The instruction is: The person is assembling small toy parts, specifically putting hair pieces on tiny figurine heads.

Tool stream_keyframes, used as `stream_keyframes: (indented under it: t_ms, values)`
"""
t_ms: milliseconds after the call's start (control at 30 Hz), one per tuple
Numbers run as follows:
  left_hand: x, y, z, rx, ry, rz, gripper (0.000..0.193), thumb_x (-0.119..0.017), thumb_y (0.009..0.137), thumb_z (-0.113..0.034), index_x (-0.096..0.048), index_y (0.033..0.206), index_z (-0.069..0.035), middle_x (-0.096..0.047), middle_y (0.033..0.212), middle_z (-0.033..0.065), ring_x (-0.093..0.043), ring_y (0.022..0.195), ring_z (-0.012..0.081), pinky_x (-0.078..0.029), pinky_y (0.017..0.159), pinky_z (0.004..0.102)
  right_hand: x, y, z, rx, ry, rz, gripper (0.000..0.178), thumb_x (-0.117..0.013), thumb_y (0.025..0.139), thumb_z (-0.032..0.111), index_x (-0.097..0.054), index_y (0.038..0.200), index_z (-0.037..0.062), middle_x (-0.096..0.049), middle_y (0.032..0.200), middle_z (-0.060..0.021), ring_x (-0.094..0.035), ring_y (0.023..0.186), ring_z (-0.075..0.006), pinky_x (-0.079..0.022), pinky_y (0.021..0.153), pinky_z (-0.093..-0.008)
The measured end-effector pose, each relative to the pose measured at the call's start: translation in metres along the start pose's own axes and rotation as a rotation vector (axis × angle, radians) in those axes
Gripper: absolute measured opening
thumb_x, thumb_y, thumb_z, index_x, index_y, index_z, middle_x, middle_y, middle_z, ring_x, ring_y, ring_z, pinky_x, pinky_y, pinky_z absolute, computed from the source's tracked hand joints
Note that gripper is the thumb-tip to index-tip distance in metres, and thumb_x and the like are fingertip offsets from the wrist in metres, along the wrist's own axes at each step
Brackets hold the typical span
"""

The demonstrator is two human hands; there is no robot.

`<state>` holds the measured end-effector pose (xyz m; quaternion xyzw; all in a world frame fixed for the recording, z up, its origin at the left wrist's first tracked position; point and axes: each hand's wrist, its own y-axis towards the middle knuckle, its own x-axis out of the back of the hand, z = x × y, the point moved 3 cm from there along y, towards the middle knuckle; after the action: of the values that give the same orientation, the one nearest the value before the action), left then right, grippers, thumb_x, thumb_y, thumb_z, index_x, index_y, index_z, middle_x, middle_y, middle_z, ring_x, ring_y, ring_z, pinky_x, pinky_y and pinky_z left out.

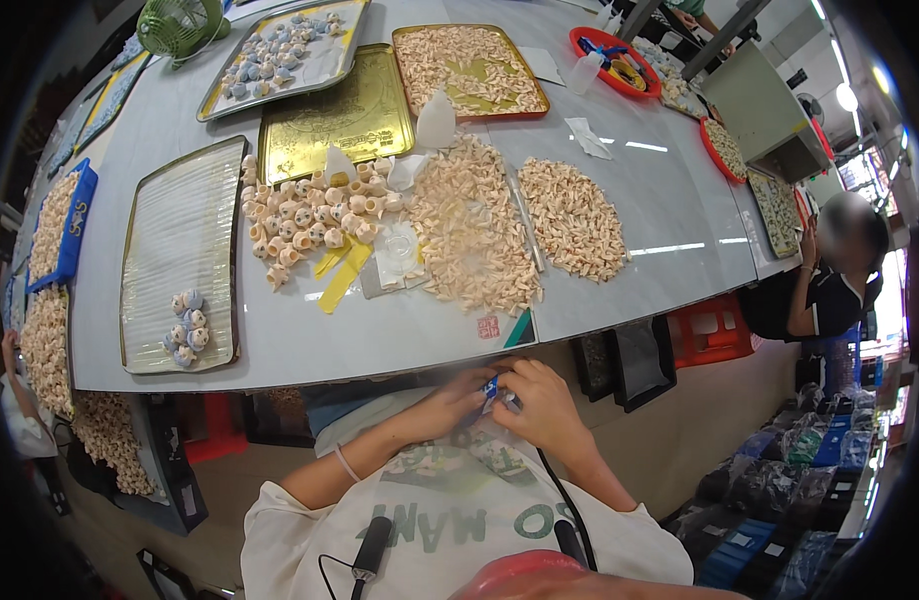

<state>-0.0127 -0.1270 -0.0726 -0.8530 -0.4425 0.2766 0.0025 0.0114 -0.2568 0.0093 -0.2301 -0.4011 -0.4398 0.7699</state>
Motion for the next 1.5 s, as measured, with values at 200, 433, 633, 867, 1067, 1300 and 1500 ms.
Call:
stream_keyframes:
  t_ms: [200,433,633,867,1067,1300,1500]
  values:
    - [-0.003,-0.004,-0.001,-0.019,0.021,0.026,0.042,-0.041,0.091,-0.025,-0.033,0.125,-0.001,-0.050,0.097,0.0054,-0.047,0.085,0.0103,-0.039,0.075,0.0229,0.000,-0.005,0.001,0.007,-0.004,-0.059,0.018,-0.059,0.062,0.012,-0.058,0.076,0.0014,-0.056,0.085,-0.0091,-0.051,0.080,-0.0267,-0.042,0.069,-0.0341]
    - [0.002,-0.005,-0.009,0.057,-0.265,-0.064,0.046,-0.047,0.088,-0.031,-0.039,0.120,0.000,-0.050,0.085,0.0054,-0.048,0.065,0.0123,-0.039,0.060,0.0224,0.022,-0.004,-0.004,-0.026,0.308,-0.163,0.020,-0.060,0.059,0.005,-0.059,0.079,0.0004,-0.059,0.094,-0.0113,-0.055,0.088,-0.0245,-0.043,0.078,-0.0308]
    - [0.007,-0.006,-0.013,0.025,-0.363,0.009,0.055,-0.033,0.088,-0.049,-0.044,0.109,0.001,-0.047,0.063,0.0032,-0.038,0.046,0.0071,-0.030,0.043,0.0193,0.022,-0.013,-0.020,-0.162,1.043,-0.083,0.020,-0.056,0.068,0.005,-0.053,0.086,-0.0039,-0.056,0.096,-0.0198,-0.058,0.080,-0.0240,-0.047,0.070,-0.0310]
    - [0.006,-0.009,-0.007,0.151,-0.345,-0.018,0.061,-0.025,0.086,-0.058,-0.049,0.088,-0.002,-0.043,0.054,0.0023,-0.036,0.042,0.0063,-0.028,0.039,0.0188,-0.002,-0.027,-0.028,-0.484,1.514,0.002,0.025,-0.053,0.074,0.013,-0.046,0.093,-0.0026,-0.053,0.083,-0.0191,-0.056,0.065,-0.0190,-0.047,0.051,-0.0259]
    - [-0.003,-0.015,-0.010,0.144,-0.249,-0.160,0.058,-0.029,0.087,-0.055,-0.050,0.086,-0.001,-0.047,0.062,0.0012,-0.039,0.047,0.0048,-0.029,0.040,0.0179,-0.011,-0.030,-0.021,-0.552,1.271,0.080,0.020,-0.057,0.073,0.007,-0.049,0.089,-0.0016,-0.049,0.074,-0.0070,-0.046,0.058,-0.0084,-0.037,0.049,-0.0184]
    - [0.005,-0.018,-0.005,0.065,-0.134,-0.045,0.052,-0.033,0.088,-0.051,-0.051,0.086,-0.003,-0.048,0.069,-0.0007,-0.041,0.053,0.0030,-0.030,0.042,0.0166,-0.005,-0.014,0.005,-0.348,0.826,0.048,0.032,-0.062,0.063,-0.005,-0.058,0.095,0.0002,-0.045,0.058,0.0034,-0.037,0.052,-0.0023,-0.029,0.048,-0.0160]
    - [0.003,-0.016,-0.017,-0.030,-0.227,0.059,0.029,-0.035,0.092,-0.026,-0.050,0.095,-0.002,-0.050,0.090,0.0017,-0.045,0.085,0.0074,-0.036,0.079,0.0217,0.000,0.005,0.017,0.041,0.460,0.065,0.019,-0.063,0.060,-0.003,-0.064,0.078,0.0040,-0.053,0.060,-0.0032,-0.046,0.047,-0.0092,-0.033,0.043,-0.0205]
